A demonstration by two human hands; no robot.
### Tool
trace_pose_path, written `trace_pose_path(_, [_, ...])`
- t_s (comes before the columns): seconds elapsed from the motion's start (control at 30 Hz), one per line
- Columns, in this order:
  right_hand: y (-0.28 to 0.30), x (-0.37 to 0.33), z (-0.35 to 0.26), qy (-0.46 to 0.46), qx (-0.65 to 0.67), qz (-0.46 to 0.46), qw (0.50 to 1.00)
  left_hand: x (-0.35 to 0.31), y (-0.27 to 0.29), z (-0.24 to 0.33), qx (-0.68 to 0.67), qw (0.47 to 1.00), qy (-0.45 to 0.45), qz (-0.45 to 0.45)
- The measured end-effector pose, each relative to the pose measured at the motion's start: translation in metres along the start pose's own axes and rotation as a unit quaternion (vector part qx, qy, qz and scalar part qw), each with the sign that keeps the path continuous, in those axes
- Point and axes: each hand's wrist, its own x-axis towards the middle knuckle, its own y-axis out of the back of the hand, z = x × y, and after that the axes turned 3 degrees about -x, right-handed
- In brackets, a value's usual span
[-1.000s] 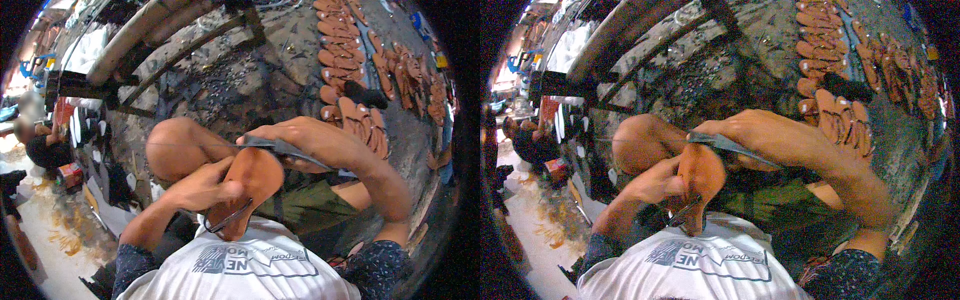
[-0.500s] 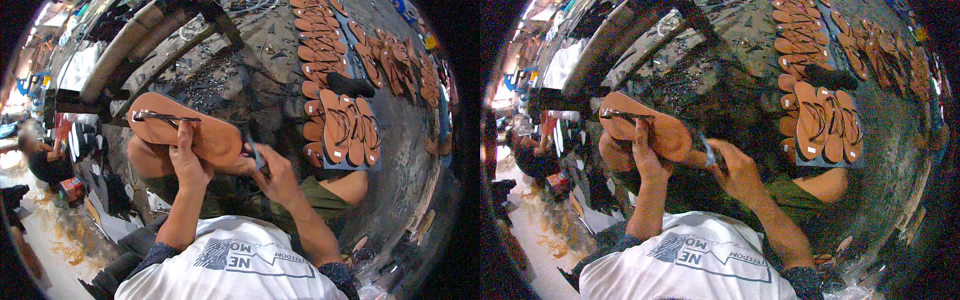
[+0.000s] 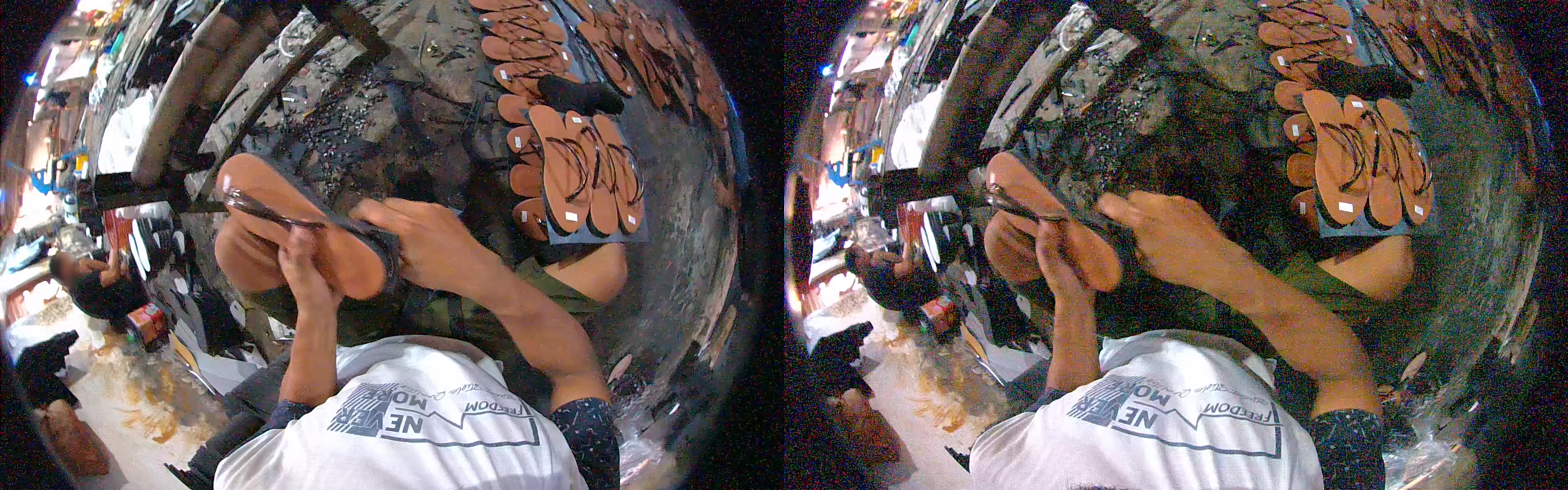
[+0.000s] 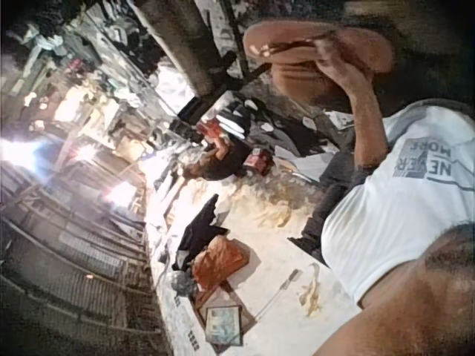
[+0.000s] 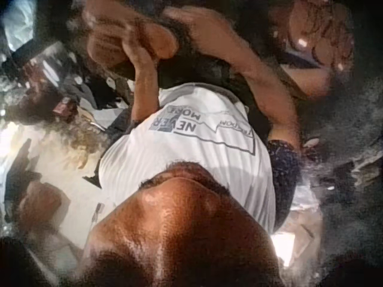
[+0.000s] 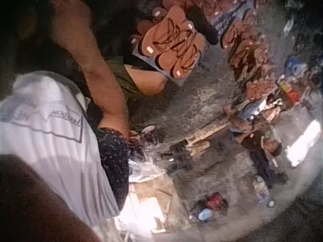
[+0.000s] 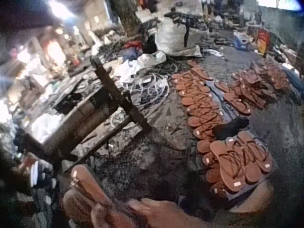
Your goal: The person sits on the floor and uses a knife to trim excess material from the edges of brown flip-flops. They handle each flip-flop one at a time, rotate it, and scrape the edges before placing it back on the pile.
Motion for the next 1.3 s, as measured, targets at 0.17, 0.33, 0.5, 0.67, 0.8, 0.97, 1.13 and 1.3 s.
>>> trace_pose_path(0.17, [0.001, 0.004, 0.015, -0.038, 0.354, 0.026, 0.934, 0.016, -0.005, 0.005, 0.116, 0.988, -0.038, -0.091])
trace_pose_path(0.33, [0.043, -0.041, 0.07, -0.179, 0.412, 0.2, 0.871, 0.006, -0.094, -0.036, 0.023, 0.953, 0.206, -0.22])
trace_pose_path(0.5, [0.172, -0.081, 0.079, -0.143, 0.527, 0.543, 0.637, -0.007, -0.14, -0.154, 0.133, 0.858, 0.333, -0.369])
trace_pose_path(0.67, [0.173, -0.127, 0.054, -0.142, 0.375, 0.586, 0.704, 0.001, -0.193, -0.228, 0.076, 0.825, 0.353, -0.434])
trace_pose_path(0.8, [0.131, -0.179, 0.056, -0.275, 0.241, 0.543, 0.756, -0.016, -0.233, -0.244, 0.108, 0.833, 0.376, -0.392])
trace_pose_path(0.97, [0.093, -0.18, 0.042, -0.305, 0.216, 0.464, 0.803, -0.013, -0.207, -0.213, 0.165, 0.917, 0.234, -0.279])
trace_pose_path(1.13, [0.056, -0.152, 0.034, -0.344, 0.246, 0.299, 0.856, 0.044, -0.113, -0.169, 0.143, 0.941, 0.262, -0.159])
trace_pose_path(1.3, [0.045, -0.153, 0.038, -0.412, 0.075, 0.123, 0.9, 0.065, -0.103, -0.175, 0.181, 0.941, 0.277, -0.064])
